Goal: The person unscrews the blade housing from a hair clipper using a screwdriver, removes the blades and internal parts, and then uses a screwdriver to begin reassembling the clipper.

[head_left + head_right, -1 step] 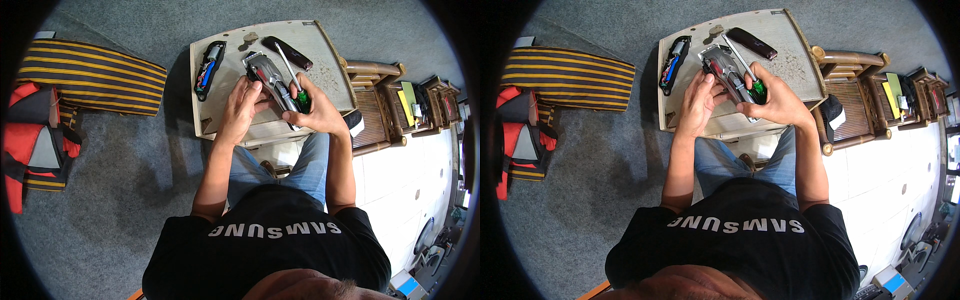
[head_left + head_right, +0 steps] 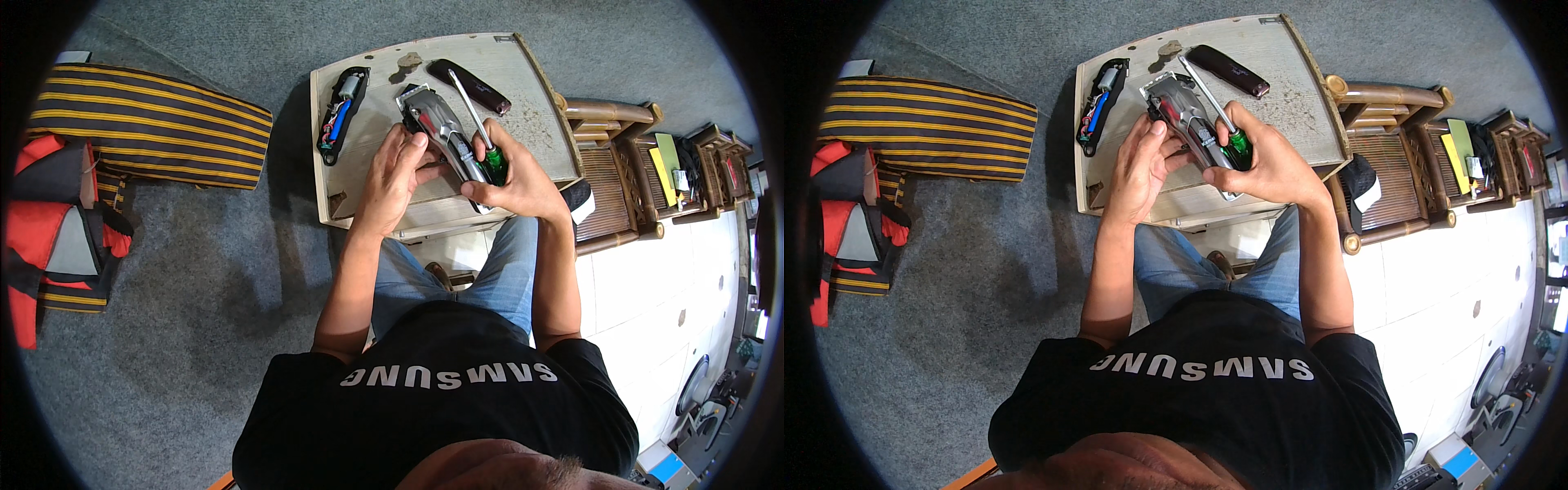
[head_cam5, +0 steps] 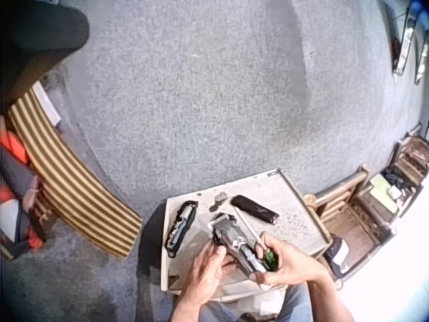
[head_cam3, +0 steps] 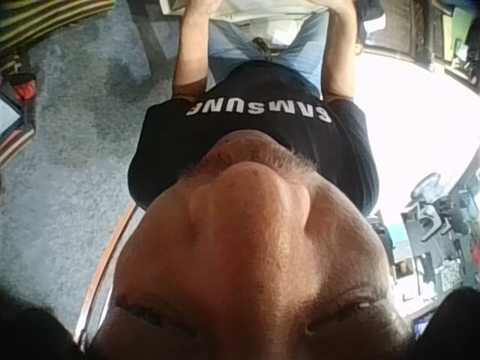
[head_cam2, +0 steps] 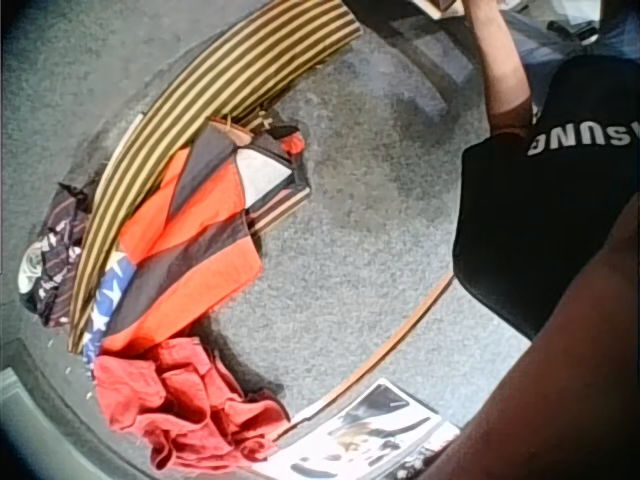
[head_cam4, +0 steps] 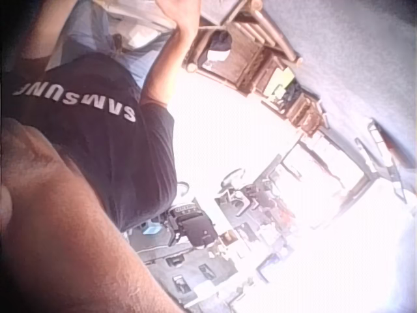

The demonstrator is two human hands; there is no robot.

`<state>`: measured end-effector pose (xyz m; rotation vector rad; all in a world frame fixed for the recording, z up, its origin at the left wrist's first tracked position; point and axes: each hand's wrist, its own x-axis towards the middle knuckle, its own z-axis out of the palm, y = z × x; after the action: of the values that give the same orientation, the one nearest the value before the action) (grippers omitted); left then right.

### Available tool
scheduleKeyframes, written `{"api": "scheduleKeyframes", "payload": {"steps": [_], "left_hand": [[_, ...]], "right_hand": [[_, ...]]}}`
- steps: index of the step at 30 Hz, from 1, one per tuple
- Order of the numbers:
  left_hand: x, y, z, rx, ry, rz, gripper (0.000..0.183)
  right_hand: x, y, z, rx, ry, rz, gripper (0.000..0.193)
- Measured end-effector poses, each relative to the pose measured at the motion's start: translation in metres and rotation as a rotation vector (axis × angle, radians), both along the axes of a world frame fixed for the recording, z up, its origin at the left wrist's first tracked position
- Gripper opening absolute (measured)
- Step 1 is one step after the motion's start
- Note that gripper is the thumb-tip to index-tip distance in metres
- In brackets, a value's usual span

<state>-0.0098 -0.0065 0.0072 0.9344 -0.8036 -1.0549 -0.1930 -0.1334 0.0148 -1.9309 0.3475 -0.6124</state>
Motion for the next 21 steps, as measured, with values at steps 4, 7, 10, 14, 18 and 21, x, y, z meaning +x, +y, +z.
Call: {"api": "scheduleKeyframes", "payload": {"steps": [4,7,10,14,18,21], "left_hand": [[0.0000,-0.0005,-0.0020,-0.003,0.023,0.002,0.029],[-0.0006,0.0000,-0.0024,0.005,0.014,0.008,0.028],[-0.0013,0.0003,-0.0012,0.004,0.003,0.009,0.027],[0.0002,0.0005,-0.0044,-0.008,-0.011,-0.007,0.025],[0.0022,0.0010,-0.0083,-0.045,-0.045,-0.044,0.026],[-0.0018,0.0015,-0.0056,-0.080,-0.134,-0.068,0.032]], "right_hand": [[0.0003,-0.0001,-0.0014,-0.021,-0.010,-0.002,0.044],[0.0003,0.0013,0.0003,0.019,-0.010,-0.001,0.044],[0.0000,0.0007,0.0008,0.033,-0.022,0.008,0.044],[-0.0012,-0.0020,0.0010,-0.003,-0.008,0.017,0.044],[-0.0036,-0.0033,0.0035,0.103,-0.053,0.008,0.041],[-0.0061,-0.0050,0.0025,0.181,-0.113,-0.001,0.039]]}}
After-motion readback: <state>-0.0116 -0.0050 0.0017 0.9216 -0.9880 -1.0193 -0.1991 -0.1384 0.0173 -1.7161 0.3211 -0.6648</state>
